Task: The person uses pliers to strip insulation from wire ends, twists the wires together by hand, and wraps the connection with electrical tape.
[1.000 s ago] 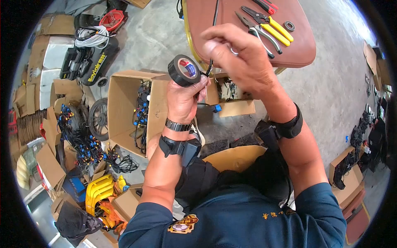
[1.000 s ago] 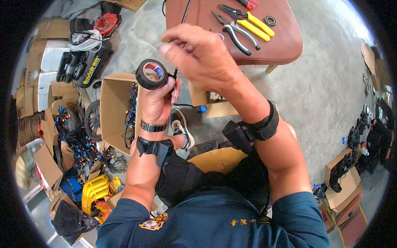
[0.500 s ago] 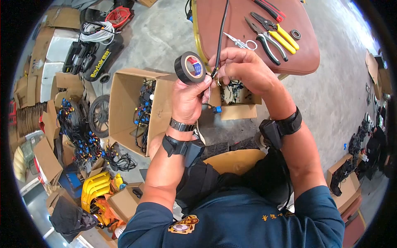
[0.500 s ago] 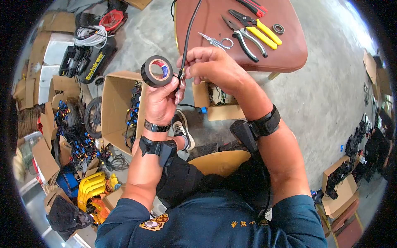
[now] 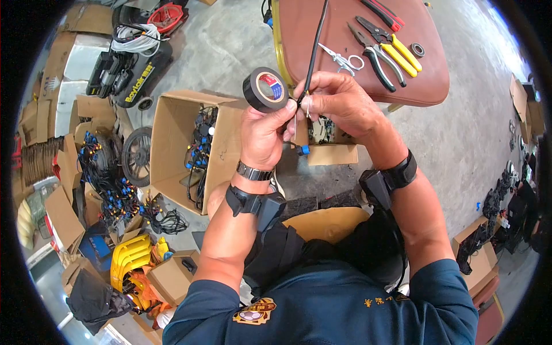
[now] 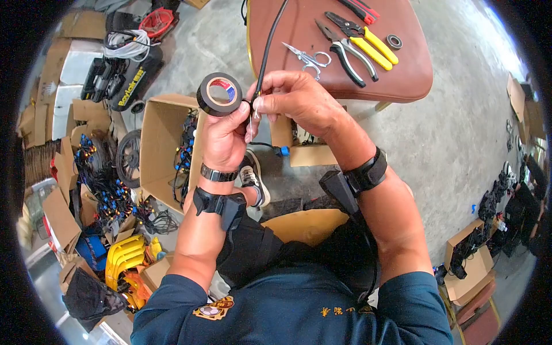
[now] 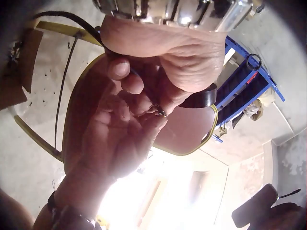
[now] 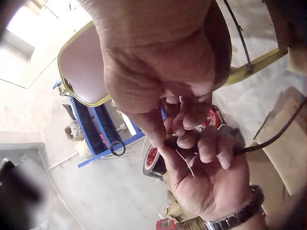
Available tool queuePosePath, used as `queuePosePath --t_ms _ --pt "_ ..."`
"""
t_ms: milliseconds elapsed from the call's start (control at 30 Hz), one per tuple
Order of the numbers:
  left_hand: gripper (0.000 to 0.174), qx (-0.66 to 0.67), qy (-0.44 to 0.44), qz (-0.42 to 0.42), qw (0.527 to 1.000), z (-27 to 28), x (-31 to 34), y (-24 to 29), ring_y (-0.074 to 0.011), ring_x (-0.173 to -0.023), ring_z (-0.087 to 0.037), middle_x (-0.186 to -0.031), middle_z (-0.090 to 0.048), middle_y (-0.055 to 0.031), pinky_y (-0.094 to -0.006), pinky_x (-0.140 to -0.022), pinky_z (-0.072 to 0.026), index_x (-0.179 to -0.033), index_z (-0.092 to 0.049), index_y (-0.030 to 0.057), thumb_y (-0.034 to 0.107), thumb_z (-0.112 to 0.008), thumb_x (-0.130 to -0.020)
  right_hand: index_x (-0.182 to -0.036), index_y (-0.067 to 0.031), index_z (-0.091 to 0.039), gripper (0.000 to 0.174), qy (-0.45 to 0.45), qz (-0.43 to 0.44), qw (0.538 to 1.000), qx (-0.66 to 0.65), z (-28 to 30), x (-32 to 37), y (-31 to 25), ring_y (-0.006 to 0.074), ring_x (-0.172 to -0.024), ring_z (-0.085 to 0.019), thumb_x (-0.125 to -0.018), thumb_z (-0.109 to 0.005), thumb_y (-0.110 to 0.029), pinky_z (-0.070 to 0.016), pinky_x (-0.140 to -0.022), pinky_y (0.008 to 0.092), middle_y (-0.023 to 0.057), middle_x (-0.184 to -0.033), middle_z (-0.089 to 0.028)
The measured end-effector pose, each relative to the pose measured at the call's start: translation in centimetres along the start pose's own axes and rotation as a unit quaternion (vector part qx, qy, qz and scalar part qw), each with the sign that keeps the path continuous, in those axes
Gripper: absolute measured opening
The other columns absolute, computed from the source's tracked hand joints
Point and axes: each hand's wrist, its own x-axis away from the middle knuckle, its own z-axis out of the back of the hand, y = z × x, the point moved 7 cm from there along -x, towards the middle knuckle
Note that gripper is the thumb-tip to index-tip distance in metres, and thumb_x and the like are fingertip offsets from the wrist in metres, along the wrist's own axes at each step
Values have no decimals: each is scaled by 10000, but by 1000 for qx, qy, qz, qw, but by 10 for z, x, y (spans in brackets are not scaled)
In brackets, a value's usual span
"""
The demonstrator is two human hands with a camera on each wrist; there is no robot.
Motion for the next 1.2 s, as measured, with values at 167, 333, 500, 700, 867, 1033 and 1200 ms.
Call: queuePosePath --t_ms 167,333,500,700,867,1033,1200 --pt "56 11 5 -5 1000 1 0 0 -90 -559 -565 -746 -667 -54 -201 -460 -381 -884 -661 48 92 -693 -871 -993 -23 -659 130 21 15 1000 1 1 -2 3 104 -773 -621 -880 -673 -88 -475 -704 254 29 -851 -676" --pt "48 17 12 -29 999 0 1 3 -92 -558 -565 -753 -674 -64 -203 -461 -384 -873 -662 46 87 -689 -874 -996 -23 -658 135 18 31 999 6 1 -2 5 100 -770 -615 -884 -671 -96 -474 -702 249 25 -830 -674" --pt "53 20 19 -33 999 -1 3 3 -91 -557 -567 -759 -676 -71 -205 -462 -389 -889 -658 40 85 -684 -876 -986 -21 -652 127 17 36 999 -3 0 -3 7 105 -745 -615 -886 -671 -96 -482 -707 251 30 -817 -666" --pt "74 32 17 -9 999 -1 0 -2 -97 -546 -558 -769 -667 -69 -204 -461 -386 -925 -656 34 96 -670 -886 -993 -19 -650 121 2 29 999 -19 -2 -2 6 113 -738 -624 -887 -657 -77 -477 -693 258 33 -806 -652" --pt "121 50 -29 20 998 -3 0 -5 -101 -528 -547 -765 -659 -76 -200 -439 -365 -966 -651 34 138 -651 -906 -1148 -2 -640 268 18 10 1000 7 4 -3 4 97 -688 -586 -883 -607 -25 -451 -656 240 13 -801 -628" --pt "157 62 -44 40 996 -8 3 -5 -102 -516 -540 -767 -657 -87 -197 -423 -348 -1038 -634 41 139 -637 -914 -1238 -14 -626 360 20 15 999 -27 3 -7 3 64 -642 -521 -881 -581 -20 -409 -621 199 -24 -799 -588" --pt "173 62 -65 54 994 -13 5 -3 -102 -511 -535 -774 -656 -100 -197 -418 -345 -1068 -623 32 125 -623 -922 -1237 -53 -644 360 -23 -12 999 20 -4 -7 1 43 -700 -532 -881 -597 -29 -406 -630 196 -30 -840 -605"
